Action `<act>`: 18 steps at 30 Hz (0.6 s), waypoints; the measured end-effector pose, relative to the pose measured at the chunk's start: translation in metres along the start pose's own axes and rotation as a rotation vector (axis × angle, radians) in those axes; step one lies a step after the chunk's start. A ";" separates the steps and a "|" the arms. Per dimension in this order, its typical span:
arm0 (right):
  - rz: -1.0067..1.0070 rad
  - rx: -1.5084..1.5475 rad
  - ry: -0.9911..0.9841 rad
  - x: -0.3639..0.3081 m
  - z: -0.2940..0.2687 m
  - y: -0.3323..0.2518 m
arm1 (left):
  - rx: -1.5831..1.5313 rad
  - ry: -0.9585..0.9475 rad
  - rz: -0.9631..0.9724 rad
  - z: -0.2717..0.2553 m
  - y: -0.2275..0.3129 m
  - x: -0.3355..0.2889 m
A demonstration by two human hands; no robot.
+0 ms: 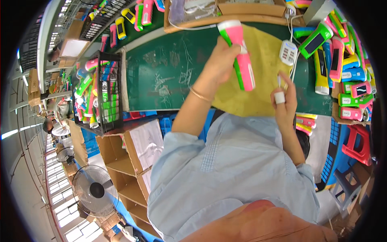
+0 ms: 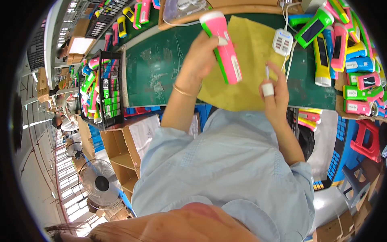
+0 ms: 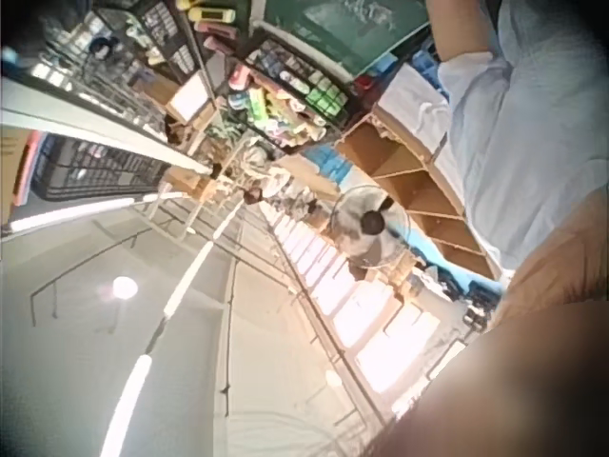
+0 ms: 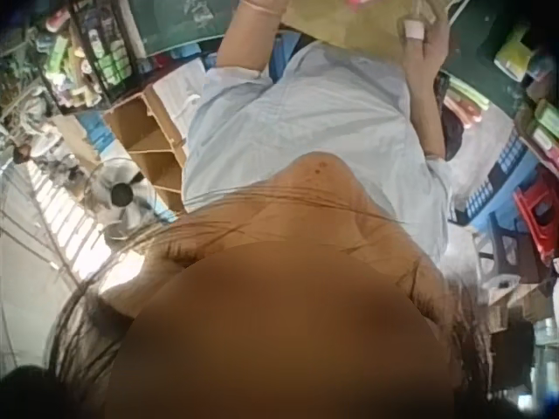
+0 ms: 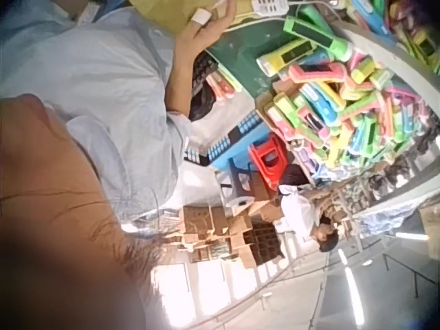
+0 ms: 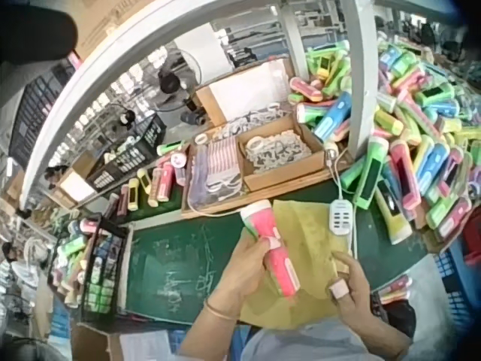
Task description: The recorder is cleaning and testing hand-cranked solar flashlights at a factory station.
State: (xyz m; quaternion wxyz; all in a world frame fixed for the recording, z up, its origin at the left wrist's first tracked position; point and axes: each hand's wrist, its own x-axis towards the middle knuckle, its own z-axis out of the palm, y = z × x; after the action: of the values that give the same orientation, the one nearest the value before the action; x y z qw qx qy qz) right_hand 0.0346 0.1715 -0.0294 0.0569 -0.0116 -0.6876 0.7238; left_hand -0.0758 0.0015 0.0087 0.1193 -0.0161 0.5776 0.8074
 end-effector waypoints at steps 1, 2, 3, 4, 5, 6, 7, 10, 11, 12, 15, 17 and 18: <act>0.054 0.109 -0.026 0.002 -0.004 -0.004 | 0.146 -0.041 0.093 -0.003 0.002 0.003; 0.095 0.114 -0.024 0.004 -0.008 -0.006 | 0.297 -0.056 0.169 -0.005 0.004 0.004; 0.092 0.144 -0.027 0.006 -0.012 -0.007 | 0.417 0.021 0.350 -0.005 0.005 0.006; 0.095 0.147 -0.061 0.010 -0.014 -0.007 | 0.545 0.130 0.513 -0.005 0.005 0.005; 0.111 0.124 -0.058 0.011 -0.016 -0.007 | 0.806 0.246 0.340 -0.004 0.006 0.009; 0.108 0.114 -0.083 0.012 -0.016 -0.007 | 0.900 0.322 0.311 -0.003 0.004 0.008; 0.139 0.121 -0.104 0.013 -0.016 -0.007 | 0.993 0.398 0.283 -0.001 0.002 0.010; 0.167 -0.068 -0.090 0.011 -0.007 -0.010 | 1.019 0.428 0.199 -0.003 -0.007 0.013; 0.186 -0.070 -0.110 0.012 -0.004 -0.011 | 1.019 0.419 0.165 -0.006 -0.009 0.015; 0.127 -0.101 -0.093 0.013 -0.001 -0.013 | 1.018 0.419 0.165 -0.011 -0.009 0.018; 0.002 -0.161 -0.115 0.023 0.003 -0.016 | 0.187 -0.019 -0.011 -0.030 -0.007 0.019; -0.058 -0.188 -0.139 0.031 0.003 -0.014 | -0.439 -0.284 -0.259 -0.036 -0.006 0.013; -0.098 -0.180 -0.148 0.035 0.004 -0.012 | -0.499 -0.280 -0.274 -0.034 -0.009 0.007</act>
State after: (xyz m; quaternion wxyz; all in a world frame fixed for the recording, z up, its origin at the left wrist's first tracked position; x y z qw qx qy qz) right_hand 0.0000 0.1718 -0.0150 0.0398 0.0702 -0.7518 0.6544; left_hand -0.0846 -0.0267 -0.0121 0.2977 -0.0110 0.3319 0.8950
